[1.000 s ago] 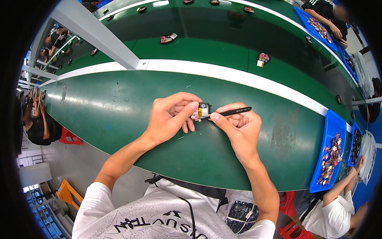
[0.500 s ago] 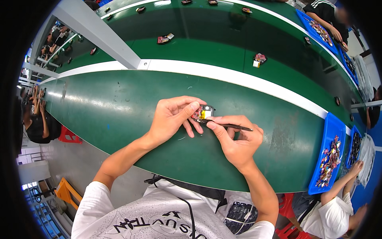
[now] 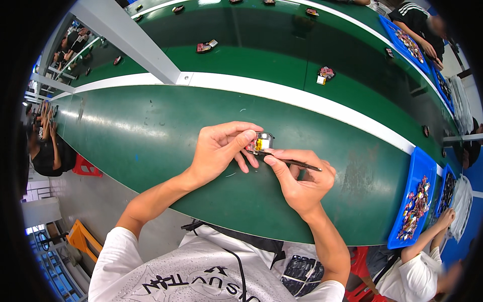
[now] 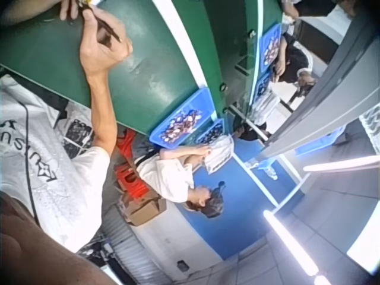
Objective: Assembling small electronic components onto a circuit board using tweezers on a factory assembly line.
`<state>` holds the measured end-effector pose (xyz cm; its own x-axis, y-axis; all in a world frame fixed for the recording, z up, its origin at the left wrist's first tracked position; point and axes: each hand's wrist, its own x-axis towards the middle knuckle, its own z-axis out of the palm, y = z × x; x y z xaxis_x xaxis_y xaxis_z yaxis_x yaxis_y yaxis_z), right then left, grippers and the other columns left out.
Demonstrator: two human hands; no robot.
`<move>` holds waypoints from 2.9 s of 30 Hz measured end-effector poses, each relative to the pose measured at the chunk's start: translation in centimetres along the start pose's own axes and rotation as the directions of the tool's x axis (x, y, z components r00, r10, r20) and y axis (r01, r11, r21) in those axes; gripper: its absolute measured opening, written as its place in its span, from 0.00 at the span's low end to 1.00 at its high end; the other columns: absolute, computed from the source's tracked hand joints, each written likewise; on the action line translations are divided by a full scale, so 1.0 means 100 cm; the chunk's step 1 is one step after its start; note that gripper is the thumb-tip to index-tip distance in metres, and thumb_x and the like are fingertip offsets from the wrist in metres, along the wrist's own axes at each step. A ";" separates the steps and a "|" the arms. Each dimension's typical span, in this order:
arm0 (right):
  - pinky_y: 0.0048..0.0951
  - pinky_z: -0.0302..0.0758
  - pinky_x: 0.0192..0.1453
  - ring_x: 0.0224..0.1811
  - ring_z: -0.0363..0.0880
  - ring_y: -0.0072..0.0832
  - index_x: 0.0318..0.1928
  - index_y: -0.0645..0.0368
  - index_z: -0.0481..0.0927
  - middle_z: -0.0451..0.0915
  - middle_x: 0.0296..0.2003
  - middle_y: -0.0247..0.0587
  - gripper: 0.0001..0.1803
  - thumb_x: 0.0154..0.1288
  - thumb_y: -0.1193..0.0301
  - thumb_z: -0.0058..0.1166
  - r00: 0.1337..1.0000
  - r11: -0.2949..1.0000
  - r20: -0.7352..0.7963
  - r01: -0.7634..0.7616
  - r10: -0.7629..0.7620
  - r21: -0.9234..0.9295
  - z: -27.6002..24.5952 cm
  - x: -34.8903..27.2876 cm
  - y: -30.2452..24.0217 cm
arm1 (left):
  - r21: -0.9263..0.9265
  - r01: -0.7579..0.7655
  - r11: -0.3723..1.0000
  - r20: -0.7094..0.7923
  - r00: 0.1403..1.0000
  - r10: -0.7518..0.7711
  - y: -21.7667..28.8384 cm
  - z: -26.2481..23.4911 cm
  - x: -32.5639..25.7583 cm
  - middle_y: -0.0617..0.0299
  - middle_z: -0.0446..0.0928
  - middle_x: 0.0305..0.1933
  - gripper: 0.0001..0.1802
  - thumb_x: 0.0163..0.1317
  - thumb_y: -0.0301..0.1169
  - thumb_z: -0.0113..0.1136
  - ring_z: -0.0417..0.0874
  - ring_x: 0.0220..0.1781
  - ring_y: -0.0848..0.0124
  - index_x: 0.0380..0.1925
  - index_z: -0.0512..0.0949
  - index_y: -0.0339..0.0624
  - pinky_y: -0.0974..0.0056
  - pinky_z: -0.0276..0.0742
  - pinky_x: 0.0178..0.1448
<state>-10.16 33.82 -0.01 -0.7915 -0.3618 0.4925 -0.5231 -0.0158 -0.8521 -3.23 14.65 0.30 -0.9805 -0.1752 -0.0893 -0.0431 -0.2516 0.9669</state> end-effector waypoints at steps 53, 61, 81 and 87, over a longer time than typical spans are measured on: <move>0.17 0.62 0.19 0.13 0.70 0.12 0.33 0.61 0.88 0.92 0.35 0.43 0.08 0.55 0.83 0.74 0.986 0.992 0.118 0.124 -0.122 -0.014 -0.010 0.005 0.005 | 0.080 0.019 0.997 -0.038 0.999 -0.017 0.000 0.010 0.001 0.52 0.87 0.38 0.14 0.71 0.23 0.64 0.88 0.29 0.73 0.54 0.81 0.28 0.72 0.81 0.25; 0.19 0.64 0.19 0.13 0.73 0.15 0.33 0.59 0.88 0.92 0.34 0.41 0.08 0.53 0.81 0.75 0.976 0.983 0.137 0.178 -0.170 -0.049 -0.008 0.008 0.003 | 0.125 0.037 0.992 -0.038 0.999 -0.033 0.001 0.010 0.001 0.54 0.87 0.38 0.14 0.71 0.23 0.65 0.87 0.29 0.75 0.53 0.81 0.29 0.72 0.81 0.26; 0.20 0.66 0.20 0.14 0.74 0.17 0.32 0.57 0.88 0.92 0.32 0.39 0.09 0.53 0.82 0.74 0.970 0.980 0.163 0.192 -0.180 -0.059 -0.008 0.004 0.004 | 0.188 0.035 0.982 -0.109 0.994 -0.014 -0.002 0.021 -0.003 0.57 0.85 0.35 0.10 0.71 0.21 0.63 0.83 0.25 0.78 0.50 0.81 0.28 0.73 0.77 0.23; 0.18 0.65 0.20 0.13 0.69 0.14 0.34 0.59 0.87 0.92 0.35 0.40 0.09 0.54 0.81 0.75 0.968 0.976 0.152 0.211 -0.201 -0.059 -0.007 0.005 0.002 | 0.246 0.064 0.967 -0.074 0.996 -0.047 0.009 0.015 0.000 0.57 0.84 0.33 0.09 0.70 0.22 0.64 0.84 0.23 0.76 0.47 0.80 0.27 0.71 0.77 0.22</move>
<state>-10.91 34.28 0.20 -0.6131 -0.4887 0.6207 -0.6961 -0.0373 -0.7169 -3.59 15.89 1.53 -0.9604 -0.2334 -0.1521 -0.1515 -0.0206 0.9882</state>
